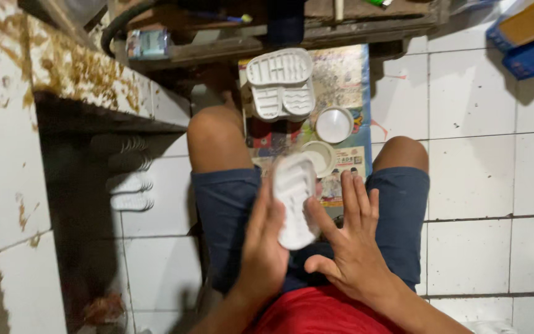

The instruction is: The person sits on the floor at a low table and works on white foam sandal soles one at a time, rubbing and pressing the sole surface with their fingers, dipping fingers into a small bowl of paste between passes, and placing finished soles onto a stack on the table.

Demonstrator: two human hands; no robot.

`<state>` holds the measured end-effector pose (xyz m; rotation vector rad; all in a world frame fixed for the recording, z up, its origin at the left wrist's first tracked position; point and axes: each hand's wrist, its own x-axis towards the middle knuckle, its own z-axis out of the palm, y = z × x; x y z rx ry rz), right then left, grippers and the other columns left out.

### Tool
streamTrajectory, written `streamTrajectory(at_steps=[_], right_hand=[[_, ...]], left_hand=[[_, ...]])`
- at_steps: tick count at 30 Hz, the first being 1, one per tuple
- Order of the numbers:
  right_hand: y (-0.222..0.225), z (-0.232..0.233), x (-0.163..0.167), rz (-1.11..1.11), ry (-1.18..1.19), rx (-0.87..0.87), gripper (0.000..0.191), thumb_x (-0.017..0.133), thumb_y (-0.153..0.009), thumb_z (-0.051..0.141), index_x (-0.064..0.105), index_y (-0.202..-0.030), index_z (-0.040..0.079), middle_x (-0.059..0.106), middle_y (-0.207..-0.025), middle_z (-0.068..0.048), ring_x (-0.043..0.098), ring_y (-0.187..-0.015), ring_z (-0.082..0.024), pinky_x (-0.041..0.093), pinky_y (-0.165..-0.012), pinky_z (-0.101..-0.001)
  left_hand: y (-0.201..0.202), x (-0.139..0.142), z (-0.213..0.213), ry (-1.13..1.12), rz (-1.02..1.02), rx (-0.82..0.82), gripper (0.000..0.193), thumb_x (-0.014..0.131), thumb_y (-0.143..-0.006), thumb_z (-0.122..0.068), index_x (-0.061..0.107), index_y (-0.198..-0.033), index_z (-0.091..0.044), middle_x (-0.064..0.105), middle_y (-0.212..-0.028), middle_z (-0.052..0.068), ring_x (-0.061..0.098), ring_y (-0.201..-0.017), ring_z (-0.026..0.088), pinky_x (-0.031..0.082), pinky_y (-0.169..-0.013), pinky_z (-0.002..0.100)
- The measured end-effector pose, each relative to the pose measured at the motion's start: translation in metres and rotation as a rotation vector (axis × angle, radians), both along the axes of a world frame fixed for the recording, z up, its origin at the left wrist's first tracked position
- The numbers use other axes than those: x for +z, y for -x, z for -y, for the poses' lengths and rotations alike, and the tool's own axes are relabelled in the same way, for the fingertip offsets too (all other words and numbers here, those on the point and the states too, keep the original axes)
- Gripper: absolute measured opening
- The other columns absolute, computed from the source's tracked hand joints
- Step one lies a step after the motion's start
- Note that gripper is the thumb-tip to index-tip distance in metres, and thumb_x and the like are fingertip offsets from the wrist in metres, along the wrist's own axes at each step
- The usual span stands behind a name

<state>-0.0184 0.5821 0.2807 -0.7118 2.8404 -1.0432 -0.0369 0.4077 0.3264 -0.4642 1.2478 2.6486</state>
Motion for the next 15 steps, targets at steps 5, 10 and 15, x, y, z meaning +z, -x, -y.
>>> streamTrajectory(at_steps=[5,10,15], right_hand=[[0.017,-0.005,0.015,0.07,0.172,-0.07,0.08,0.028,-0.101,0.076,0.041,-0.159,0.022,0.006,-0.172,-0.031,0.003,-0.162,-0.05,-0.002,-0.126,-0.0713],[0.025,0.008,0.034,-0.047,0.002,-0.065,0.07,0.038,-0.097,0.069,0.06,-0.148,0.027,0.011,-0.171,-0.026,0.007,-0.161,-0.047,0.001,-0.127,-0.0704],[0.026,0.003,0.036,-0.129,0.077,0.016,0.061,0.051,-0.097,0.064,0.063,-0.144,0.027,0.019,-0.167,-0.026,0.015,-0.158,-0.045,0.005,-0.127,-0.0664]], left_hand=[[-0.031,-0.007,-0.018,0.093,0.038,-0.08,0.062,0.037,-0.109,-0.028,0.022,-0.163,-0.003,0.04,-0.161,0.014,0.046,-0.142,0.023,0.04,-0.114,0.034],[-0.029,-0.012,-0.015,0.061,0.075,-0.096,0.062,0.037,-0.108,-0.031,0.025,-0.162,-0.003,0.045,-0.155,0.016,0.05,-0.135,0.023,0.043,-0.11,0.034],[-0.023,-0.007,-0.011,-0.008,0.104,-0.102,0.062,0.037,-0.108,-0.034,0.031,-0.16,-0.001,0.051,-0.147,0.017,0.055,-0.132,0.022,0.046,-0.109,0.035]])
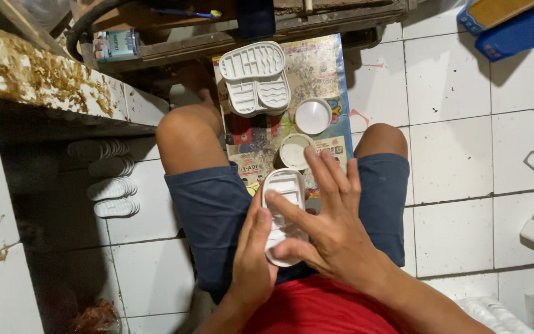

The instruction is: The person sits on the floor at a low table and works on white foam sandal soles one at a time, rubbing and pressing the sole surface with their fingers, dipping fingers into a small bowl of paste between passes, and placing finished soles onto a stack on the table.

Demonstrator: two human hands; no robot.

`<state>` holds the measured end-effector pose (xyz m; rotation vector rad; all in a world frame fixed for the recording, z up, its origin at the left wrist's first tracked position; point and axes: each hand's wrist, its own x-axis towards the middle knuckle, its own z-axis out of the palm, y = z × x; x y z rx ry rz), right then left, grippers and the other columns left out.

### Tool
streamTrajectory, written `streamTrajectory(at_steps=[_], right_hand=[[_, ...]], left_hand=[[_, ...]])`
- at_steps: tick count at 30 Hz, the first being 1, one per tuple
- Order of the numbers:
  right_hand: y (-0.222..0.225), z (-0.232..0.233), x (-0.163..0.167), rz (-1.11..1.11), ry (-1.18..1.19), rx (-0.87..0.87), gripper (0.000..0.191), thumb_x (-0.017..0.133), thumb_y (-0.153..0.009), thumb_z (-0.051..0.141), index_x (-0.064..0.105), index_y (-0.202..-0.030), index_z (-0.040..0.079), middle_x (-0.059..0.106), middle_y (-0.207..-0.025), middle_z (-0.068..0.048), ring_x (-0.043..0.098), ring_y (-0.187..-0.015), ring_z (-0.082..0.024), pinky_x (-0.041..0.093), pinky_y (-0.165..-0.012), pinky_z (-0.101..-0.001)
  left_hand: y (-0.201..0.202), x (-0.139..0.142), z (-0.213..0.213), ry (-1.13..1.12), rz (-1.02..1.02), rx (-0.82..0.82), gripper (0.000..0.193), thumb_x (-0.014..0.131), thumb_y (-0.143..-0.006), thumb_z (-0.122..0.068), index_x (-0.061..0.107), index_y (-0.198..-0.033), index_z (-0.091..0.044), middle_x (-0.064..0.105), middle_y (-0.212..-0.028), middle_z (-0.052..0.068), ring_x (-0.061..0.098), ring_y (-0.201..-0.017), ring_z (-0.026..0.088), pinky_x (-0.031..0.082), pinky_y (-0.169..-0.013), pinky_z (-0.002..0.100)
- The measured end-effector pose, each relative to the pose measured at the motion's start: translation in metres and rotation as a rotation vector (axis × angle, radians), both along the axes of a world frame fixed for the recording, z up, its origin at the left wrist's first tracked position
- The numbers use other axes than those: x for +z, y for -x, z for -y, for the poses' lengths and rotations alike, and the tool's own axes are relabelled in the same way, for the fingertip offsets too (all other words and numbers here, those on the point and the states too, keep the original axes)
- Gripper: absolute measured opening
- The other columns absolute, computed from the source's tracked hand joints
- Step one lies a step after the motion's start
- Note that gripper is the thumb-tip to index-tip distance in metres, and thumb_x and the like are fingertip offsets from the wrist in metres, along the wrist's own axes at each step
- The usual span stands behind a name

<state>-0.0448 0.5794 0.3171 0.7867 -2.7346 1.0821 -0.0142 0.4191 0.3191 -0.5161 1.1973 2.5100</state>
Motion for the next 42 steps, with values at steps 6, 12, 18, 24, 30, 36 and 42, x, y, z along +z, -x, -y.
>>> streamTrajectory(at_steps=[6,12,18,24,30,36,42], right_hand=[[0.003,-0.015,-0.018,0.399,0.68,-0.055,0.06,0.053,-0.11,0.047,0.041,-0.159,0.014,0.037,-0.164,-0.023,0.039,-0.154,-0.037,0.033,-0.127,-0.0476],[0.036,-0.008,-0.074,1.019,1.256,-0.38,0.066,0.05,-0.105,0.028,0.025,-0.165,0.013,0.047,-0.152,-0.023,0.05,-0.135,-0.031,0.042,-0.109,-0.0463],[0.104,0.015,-0.129,0.855,0.953,-0.317,0.067,0.045,-0.108,0.032,0.019,-0.167,0.012,0.034,-0.167,-0.013,0.037,-0.15,-0.026,0.033,-0.121,-0.0392],[0.144,0.024,-0.163,0.687,0.753,-0.396,0.072,0.049,-0.107,0.032,0.013,-0.166,0.012,0.02,-0.171,-0.015,0.025,-0.157,-0.026,0.027,-0.123,-0.0378],[0.136,0.03,-0.172,0.606,0.704,-0.288,0.077,0.054,-0.107,0.025,0.008,-0.166,0.006,0.015,-0.175,-0.019,0.021,-0.16,-0.029,0.02,-0.127,-0.0382],[0.125,0.021,-0.175,0.575,0.628,-0.302,0.077,0.054,-0.106,0.023,0.008,-0.166,0.008,0.017,-0.172,-0.02,0.025,-0.157,-0.03,0.023,-0.125,-0.0414],[0.087,-0.011,-0.175,0.528,0.519,-0.38,0.073,0.061,-0.102,0.019,0.023,-0.164,0.01,0.039,-0.161,-0.022,0.04,-0.15,-0.031,0.038,-0.119,-0.0453]], left_hand=[[0.02,-0.01,0.02,-0.113,-0.049,-0.132,0.058,0.041,-0.105,-0.035,0.035,-0.154,-0.004,0.062,-0.135,0.016,0.068,-0.112,0.025,0.056,-0.092,0.04],[0.065,-0.065,0.053,0.333,-0.075,-0.074,0.056,0.043,-0.11,-0.035,0.052,-0.149,0.005,0.065,-0.136,0.021,0.065,-0.12,0.022,0.049,-0.105,0.034],[0.141,-0.153,0.037,0.732,-0.243,0.16,0.058,0.044,-0.109,-0.033,0.036,-0.155,0.002,0.048,-0.156,0.02,0.046,-0.143,0.028,0.034,-0.118,0.037],[0.185,-0.19,0.032,0.8,-0.07,0.345,0.061,0.043,-0.108,-0.035,0.03,-0.158,-0.003,0.044,-0.158,0.022,0.045,-0.144,0.032,0.035,-0.117,0.039],[0.158,-0.186,0.014,0.976,-0.019,0.218,0.059,0.042,-0.108,-0.031,0.029,-0.159,-0.005,0.038,-0.163,0.023,0.039,-0.148,0.036,0.032,-0.118,0.041],[0.158,-0.151,0.025,0.937,-0.094,0.304,0.055,0.055,-0.105,-0.024,0.037,-0.151,0.0,0.05,-0.146,0.021,0.05,-0.133,0.031,0.042,-0.108,0.039],[0.115,-0.123,0.067,0.622,-0.172,0.494,0.025,0.066,-0.107,-0.021,0.063,-0.097,0.001,0.063,-0.078,0.003,0.058,-0.069,0.009,0.047,-0.063,0.024]])
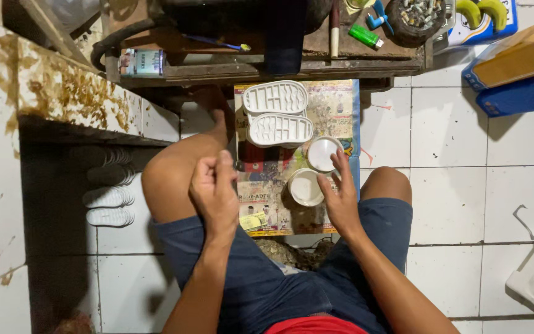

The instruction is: The person sits on the floor at a low table and works on white foam sandal soles one at a time, rubbing and pressing the sole surface with their fingers, dipping fingers into a small bowl of paste between passes, and placing finished soles onto a stack on the table.

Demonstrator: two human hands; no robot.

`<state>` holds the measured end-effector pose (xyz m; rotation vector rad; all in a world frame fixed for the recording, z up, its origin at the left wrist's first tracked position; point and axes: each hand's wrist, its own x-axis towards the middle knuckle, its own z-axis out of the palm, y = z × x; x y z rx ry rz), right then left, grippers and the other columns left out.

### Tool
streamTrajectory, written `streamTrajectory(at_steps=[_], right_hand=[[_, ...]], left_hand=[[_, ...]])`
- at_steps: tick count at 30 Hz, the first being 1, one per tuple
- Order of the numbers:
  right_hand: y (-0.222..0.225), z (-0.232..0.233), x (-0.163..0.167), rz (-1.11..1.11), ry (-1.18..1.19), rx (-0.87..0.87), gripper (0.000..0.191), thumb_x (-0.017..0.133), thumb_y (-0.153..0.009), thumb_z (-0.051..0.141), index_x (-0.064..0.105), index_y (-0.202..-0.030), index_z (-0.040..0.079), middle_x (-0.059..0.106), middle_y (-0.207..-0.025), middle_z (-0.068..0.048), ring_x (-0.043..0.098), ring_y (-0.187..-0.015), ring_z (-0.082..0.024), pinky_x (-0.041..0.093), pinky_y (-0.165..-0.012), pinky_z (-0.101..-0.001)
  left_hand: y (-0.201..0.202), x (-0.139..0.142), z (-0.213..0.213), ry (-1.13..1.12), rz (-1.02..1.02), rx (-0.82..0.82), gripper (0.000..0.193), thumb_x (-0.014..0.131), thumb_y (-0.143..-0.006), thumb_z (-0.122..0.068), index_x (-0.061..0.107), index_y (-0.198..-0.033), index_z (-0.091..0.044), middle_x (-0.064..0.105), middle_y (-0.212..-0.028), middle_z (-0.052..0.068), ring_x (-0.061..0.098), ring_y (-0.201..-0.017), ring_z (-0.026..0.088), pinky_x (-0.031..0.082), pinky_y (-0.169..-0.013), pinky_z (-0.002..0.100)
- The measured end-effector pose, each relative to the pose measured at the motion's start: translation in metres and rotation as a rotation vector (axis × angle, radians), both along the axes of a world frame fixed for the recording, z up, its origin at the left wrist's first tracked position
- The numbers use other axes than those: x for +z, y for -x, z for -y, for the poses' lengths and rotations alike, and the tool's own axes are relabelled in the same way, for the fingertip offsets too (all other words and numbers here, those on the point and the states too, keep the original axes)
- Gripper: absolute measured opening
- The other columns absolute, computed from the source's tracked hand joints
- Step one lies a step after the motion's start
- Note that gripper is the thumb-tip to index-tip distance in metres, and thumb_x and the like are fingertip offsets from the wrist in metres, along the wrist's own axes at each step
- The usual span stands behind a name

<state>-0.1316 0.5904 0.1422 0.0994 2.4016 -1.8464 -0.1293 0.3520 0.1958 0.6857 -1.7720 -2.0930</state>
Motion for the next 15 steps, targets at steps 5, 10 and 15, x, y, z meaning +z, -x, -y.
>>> streamTrajectory(at_steps=[5,10,15], right_hand=[[-0.028,-0.011,-0.004,-0.083,-0.067,-0.002,0.071,0.066,-0.1,0.015,0.031,-0.161,0.007,0.047,-0.155,-0.02,0.048,-0.144,-0.029,0.043,-0.115,-0.0429],[-0.031,-0.011,-0.003,-0.135,-0.083,-0.022,0.072,0.067,-0.098,0.011,0.032,-0.161,0.007,0.049,-0.153,-0.019,0.051,-0.14,-0.028,0.046,-0.112,-0.0411],[-0.032,0.0,0.007,-0.28,-0.093,0.016,0.072,0.068,-0.098,0.005,0.033,-0.161,0.005,0.049,-0.154,-0.022,0.05,-0.142,-0.031,0.044,-0.114,-0.0436]], left_hand=[[-0.014,-0.002,-0.005,-0.084,0.032,-0.131,0.044,0.061,-0.112,-0.025,0.06,-0.074,-0.002,0.057,-0.061,0.002,0.053,-0.055,0.008,0.045,-0.053,0.023],[-0.01,-0.012,-0.016,0.033,-0.041,-0.309,0.019,0.071,-0.096,-0.022,0.066,-0.088,-0.005,0.067,-0.074,0.001,0.059,-0.066,0.005,0.047,-0.059,0.021],[-0.015,-0.002,-0.018,0.154,0.039,-0.306,0.036,0.068,-0.107,-0.026,0.064,-0.079,-0.002,0.065,-0.068,0.003,0.058,-0.063,0.007,0.047,-0.059,0.022]])
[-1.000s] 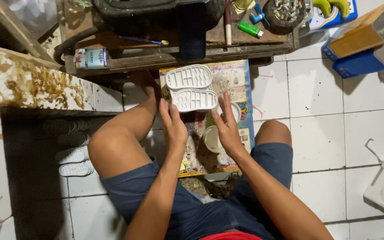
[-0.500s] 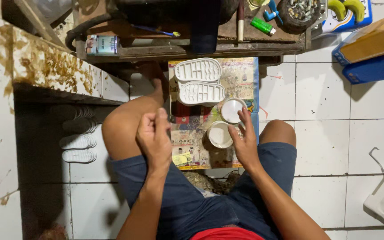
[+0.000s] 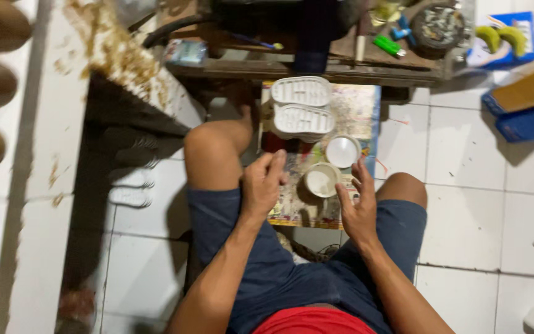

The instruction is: The person sits on the floor at a low table and works on white foam sandal soles one at a time, rubbing and pressing the sole surface with their fingers, dipping fingers into a small bowl of paste between passes, and placing finished soles onto a stack on the table.

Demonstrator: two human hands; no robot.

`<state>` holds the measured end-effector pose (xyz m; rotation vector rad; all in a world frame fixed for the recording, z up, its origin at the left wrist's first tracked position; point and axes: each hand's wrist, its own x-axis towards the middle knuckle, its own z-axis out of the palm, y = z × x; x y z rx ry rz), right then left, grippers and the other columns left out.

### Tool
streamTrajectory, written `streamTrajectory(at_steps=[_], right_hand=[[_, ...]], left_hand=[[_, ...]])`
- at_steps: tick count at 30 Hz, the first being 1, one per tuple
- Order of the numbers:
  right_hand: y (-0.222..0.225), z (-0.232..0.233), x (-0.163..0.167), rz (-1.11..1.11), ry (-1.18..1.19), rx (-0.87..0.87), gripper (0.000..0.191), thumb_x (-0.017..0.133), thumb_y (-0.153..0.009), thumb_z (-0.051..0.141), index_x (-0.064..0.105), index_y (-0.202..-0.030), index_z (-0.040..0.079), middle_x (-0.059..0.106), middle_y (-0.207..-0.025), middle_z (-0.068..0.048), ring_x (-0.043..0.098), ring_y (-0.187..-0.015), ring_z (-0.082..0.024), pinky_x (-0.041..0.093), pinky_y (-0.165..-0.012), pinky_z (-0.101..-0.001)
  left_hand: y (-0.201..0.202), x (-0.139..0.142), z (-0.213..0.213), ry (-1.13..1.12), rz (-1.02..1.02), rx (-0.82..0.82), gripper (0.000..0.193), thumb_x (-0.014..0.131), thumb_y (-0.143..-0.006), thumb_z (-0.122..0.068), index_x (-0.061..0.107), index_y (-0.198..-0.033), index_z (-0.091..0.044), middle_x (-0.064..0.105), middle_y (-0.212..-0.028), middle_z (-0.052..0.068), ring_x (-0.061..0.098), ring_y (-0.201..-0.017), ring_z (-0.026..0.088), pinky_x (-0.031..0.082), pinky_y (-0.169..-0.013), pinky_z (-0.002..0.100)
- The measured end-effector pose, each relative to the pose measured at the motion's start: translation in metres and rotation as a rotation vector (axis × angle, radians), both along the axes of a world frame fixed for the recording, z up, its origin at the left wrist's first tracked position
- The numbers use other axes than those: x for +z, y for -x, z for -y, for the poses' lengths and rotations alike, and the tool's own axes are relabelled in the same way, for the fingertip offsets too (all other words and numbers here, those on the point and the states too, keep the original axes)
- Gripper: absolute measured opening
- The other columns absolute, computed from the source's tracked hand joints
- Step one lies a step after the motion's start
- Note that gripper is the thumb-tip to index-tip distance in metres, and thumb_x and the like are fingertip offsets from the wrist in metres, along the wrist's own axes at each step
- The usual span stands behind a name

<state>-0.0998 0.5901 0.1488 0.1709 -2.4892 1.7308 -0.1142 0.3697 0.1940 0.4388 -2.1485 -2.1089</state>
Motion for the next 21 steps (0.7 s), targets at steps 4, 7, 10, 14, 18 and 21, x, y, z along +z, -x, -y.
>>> streamTrajectory(at_steps=[4,7,10,14,18,21], right_hand=[[-0.007,0.02,0.01,-0.062,0.002,0.122,0.071,0.067,-0.099,0.002,0.032,-0.161,0.005,0.052,-0.15,-0.021,0.053,-0.139,-0.031,0.046,-0.115,-0.0436],[-0.011,0.032,0.015,-0.086,0.009,0.191,0.072,0.065,-0.099,0.001,0.03,-0.162,0.005,0.052,-0.15,-0.022,0.054,-0.138,-0.032,0.046,-0.115,-0.0437],[-0.013,0.034,0.015,-0.067,-0.001,0.205,0.072,0.063,-0.1,0.0,0.028,-0.163,0.005,0.053,-0.149,-0.022,0.056,-0.136,-0.031,0.048,-0.113,-0.0426],[-0.015,0.025,0.008,-0.001,0.059,0.19,0.07,0.06,-0.102,-0.002,0.028,-0.163,0.005,0.052,-0.149,-0.022,0.059,-0.132,-0.03,0.05,-0.109,-0.0414],[-0.023,0.008,0.003,0.062,0.025,0.11,0.067,0.058,-0.101,-0.004,0.029,-0.161,0.003,0.055,-0.146,-0.023,0.062,-0.128,-0.03,0.053,-0.105,-0.0401],[-0.033,-0.003,0.003,0.12,0.008,0.005,0.067,0.056,-0.102,-0.006,0.03,-0.163,0.003,0.058,-0.142,-0.024,0.063,-0.125,-0.03,0.055,-0.103,-0.039]], left_hand=[[-0.025,0.027,-0.001,-0.171,-0.02,-0.052,0.024,0.067,-0.098,-0.025,0.068,-0.087,-0.003,0.067,-0.074,0.003,0.061,-0.068,0.008,0.049,-0.064,0.023],[-0.055,0.039,0.017,-0.35,-0.131,0.107,0.019,0.066,-0.096,-0.022,0.065,-0.088,-0.005,0.065,-0.077,0.004,0.06,-0.07,0.011,0.048,-0.065,0.026],[-0.075,0.03,0.065,-0.549,-0.309,0.339,0.042,0.061,-0.113,-0.028,0.055,-0.076,-0.009,0.06,-0.067,0.006,0.059,-0.064,0.016,0.05,-0.064,0.031],[-0.085,-0.015,0.142,-0.656,-0.207,0.469,0.026,0.063,-0.112,-0.029,0.057,-0.1,-0.007,0.059,-0.085,0.006,0.065,-0.085,0.022,0.054,-0.076,0.036],[-0.076,-0.071,0.205,-0.648,0.233,0.617,0.046,0.061,-0.096,-0.038,0.051,-0.13,-0.009,0.063,-0.117,0.012,0.065,-0.108,0.025,0.055,-0.094,0.04],[-0.054,-0.106,0.253,-0.663,0.306,0.727,0.065,0.06,-0.096,-0.046,0.047,-0.142,-0.002,0.06,-0.134,0.021,0.065,-0.118,0.03,0.053,-0.104,0.045]])
